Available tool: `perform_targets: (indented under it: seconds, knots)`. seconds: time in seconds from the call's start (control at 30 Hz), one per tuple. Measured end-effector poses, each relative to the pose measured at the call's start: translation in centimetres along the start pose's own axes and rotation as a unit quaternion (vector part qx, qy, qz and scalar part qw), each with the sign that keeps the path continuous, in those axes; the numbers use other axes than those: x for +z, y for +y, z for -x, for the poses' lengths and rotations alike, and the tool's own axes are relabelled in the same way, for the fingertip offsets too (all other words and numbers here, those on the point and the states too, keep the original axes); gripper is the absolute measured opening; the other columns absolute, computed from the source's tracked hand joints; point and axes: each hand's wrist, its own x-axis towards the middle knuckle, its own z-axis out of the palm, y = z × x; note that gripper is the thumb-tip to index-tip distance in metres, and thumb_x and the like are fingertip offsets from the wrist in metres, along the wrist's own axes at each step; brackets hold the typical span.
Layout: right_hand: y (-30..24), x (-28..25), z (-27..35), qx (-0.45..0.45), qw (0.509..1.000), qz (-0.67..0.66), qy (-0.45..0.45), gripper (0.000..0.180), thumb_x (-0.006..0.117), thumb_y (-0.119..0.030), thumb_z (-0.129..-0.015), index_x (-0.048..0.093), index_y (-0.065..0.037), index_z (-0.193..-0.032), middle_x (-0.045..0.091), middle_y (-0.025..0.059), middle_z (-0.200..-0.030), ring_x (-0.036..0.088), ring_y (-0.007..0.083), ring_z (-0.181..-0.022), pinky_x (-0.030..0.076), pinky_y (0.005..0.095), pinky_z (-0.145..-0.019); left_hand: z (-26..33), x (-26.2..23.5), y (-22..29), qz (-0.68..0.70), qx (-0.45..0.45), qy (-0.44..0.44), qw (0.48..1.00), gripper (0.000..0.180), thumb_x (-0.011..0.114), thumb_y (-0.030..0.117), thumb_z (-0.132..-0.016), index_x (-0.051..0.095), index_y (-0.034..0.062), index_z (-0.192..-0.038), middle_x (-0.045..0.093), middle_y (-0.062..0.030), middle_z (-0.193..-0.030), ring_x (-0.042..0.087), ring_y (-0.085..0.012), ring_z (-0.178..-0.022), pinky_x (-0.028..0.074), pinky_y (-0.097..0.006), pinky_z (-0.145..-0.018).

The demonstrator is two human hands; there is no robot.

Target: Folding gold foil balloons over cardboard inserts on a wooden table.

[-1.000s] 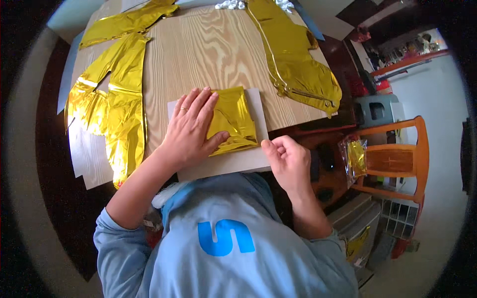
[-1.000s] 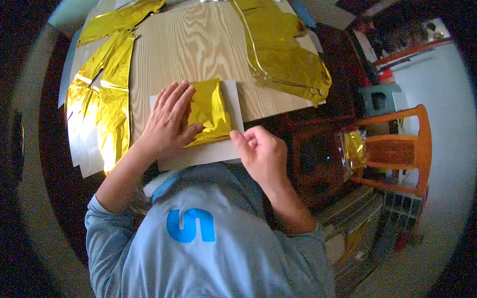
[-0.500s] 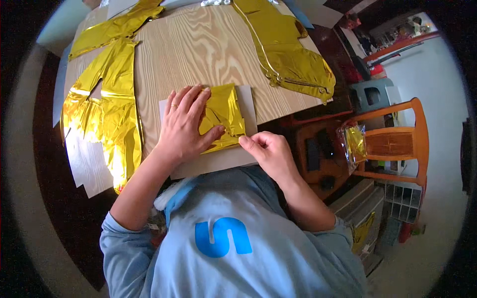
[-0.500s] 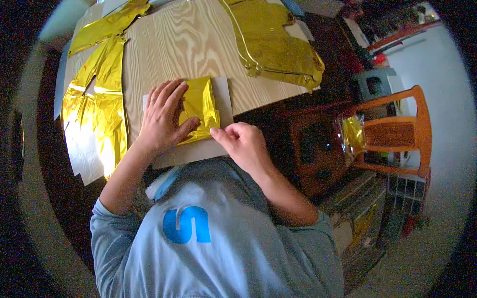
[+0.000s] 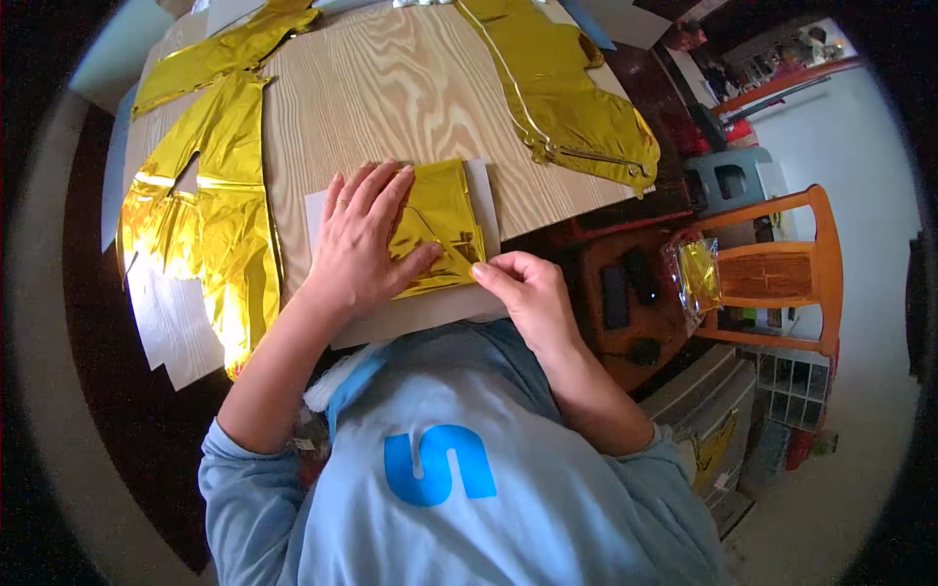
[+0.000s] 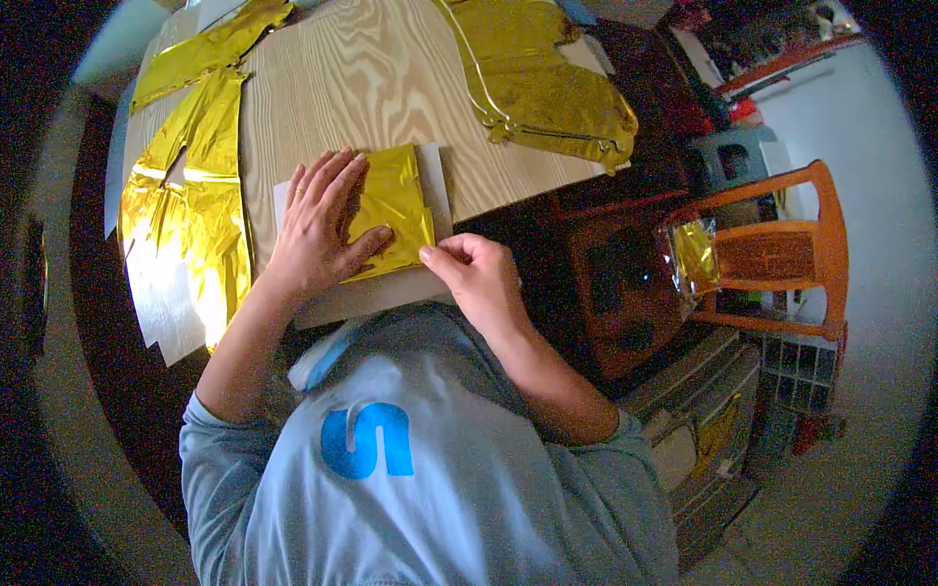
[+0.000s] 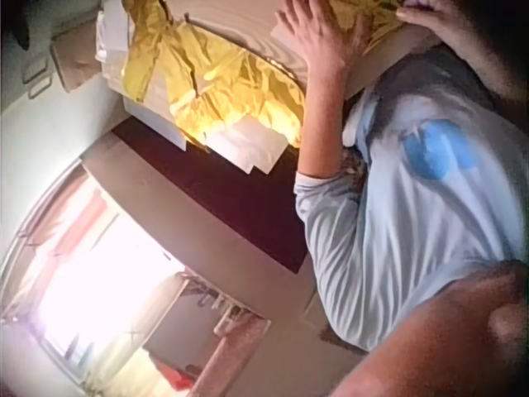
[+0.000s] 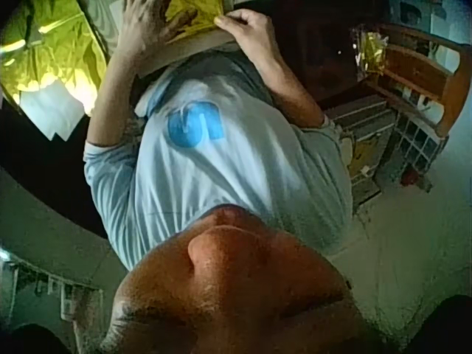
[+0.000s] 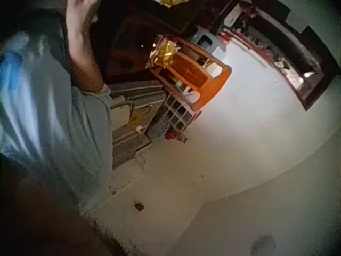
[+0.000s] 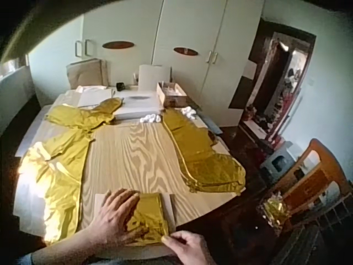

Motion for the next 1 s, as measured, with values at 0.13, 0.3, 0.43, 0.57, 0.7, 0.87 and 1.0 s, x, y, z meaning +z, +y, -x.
perform_targets:
  seconds: [0.13,0.3,0.43,0.57,0.7,0.87,1.0]
  knots:
    - [0.3,0.1,0.1,0.001,1.000,-0.023,0.007,0.026,0.076,-0.023,-0.087,0.072,0.002,-0.093,0.072,0.0050,-0.080,0.062,0.0090,-0.071,0.050,0.0268,-0.065,0.7,-1.1,0.2,-0.038,0.065,0.001,0.997,0.085,0.068,0.054,-0.084,0.042,0.0066,-0.149,0.036,-0.0198,-0.155,0.030,-0.0410,-0.145,0.019,-0.056,-0.120]
    - [0.8,0.1,-0.3,-0.009,0.999,-0.046,0.000,0.023,0.076,-0.020,-0.087,0.071,0.002,-0.093,0.071,0.0046,-0.079,0.062,0.0091,-0.071,0.050,0.0265,-0.064,2.6,-2.2,0.9,-0.040,0.156,-0.090,0.983,0.089,0.071,0.047,-0.078,0.039,0.0062,-0.150,0.033,-0.0189,-0.158,0.028,-0.0402,-0.147,0.020,-0.055,-0.121]
    - [-0.6,-0.3,-0.1,-0.041,0.997,0.056,-0.013,0.028,0.072,-0.027,-0.092,0.072,0.001,-0.089,0.067,0.0028,-0.071,0.058,0.0074,-0.065,0.047,0.0255,-0.059,3.3,-1.8,0.5,-0.044,0.160,-0.123,0.978,0.083,0.070,0.035,-0.081,0.037,0.0047,-0.151,0.033,-0.0188,-0.158,0.029,-0.0391,-0.147,0.021,-0.053,-0.121]
    - [-2.1,-1.7,0.0,-0.005,0.984,0.156,-0.082,0.036,0.067,-0.033,-0.096,0.073,0.000,-0.085,0.059,-0.0012,-0.062,0.050,0.0036,-0.059,0.039,0.0233,-0.053,3.4,-1.4,0.2,-0.037,0.153,-0.119,0.980,0.082,0.070,0.031,-0.081,0.037,0.0050,-0.152,0.033,-0.0178,-0.158,0.029,-0.0385,-0.148,0.021,-0.053,-0.121]
    - [-2.8,-1.5,-0.4,0.054,0.985,0.095,-0.134,0.034,0.068,-0.032,-0.096,0.075,0.000,-0.088,0.060,-0.0019,-0.062,0.049,0.0037,-0.057,0.038,0.0242,-0.052,3.4,-1.4,0.3,-0.043,0.150,-0.121,0.980,0.082,0.069,0.029,-0.081,0.036,0.0056,-0.152,0.033,-0.0171,-0.159,0.029,-0.0375,-0.148,0.021,-0.053,-0.121]
    - [-2.4,-0.8,-0.7,0.019,0.991,0.063,-0.114,0.027,0.069,-0.025,-0.095,0.074,0.000,-0.086,0.062,-0.0027,-0.067,0.052,0.0031,-0.063,0.039,0.0218,-0.057,3.5,-1.5,0.5,-0.055,0.158,-0.115,0.979,0.082,0.069,0.026,-0.080,0.037,0.0062,-0.152,0.033,-0.0161,-0.159,0.029,-0.0367,-0.148,0.020,-0.052,-0.122]
    - [-3.0,-1.1,-0.7,0.005,0.990,0.092,-0.104,0.023,0.068,-0.021,-0.095,0.072,0.000,-0.085,0.064,-0.0027,-0.070,0.052,0.0027,-0.066,0.041,0.0206,-0.062,3.8,-1.6,0.9,-0.084,0.152,-0.118,0.978,0.082,0.070,0.025,-0.079,0.037,0.0063,-0.152,0.032,-0.0147,-0.159,0.029,-0.0355,-0.148,0.020,-0.052,-0.122]
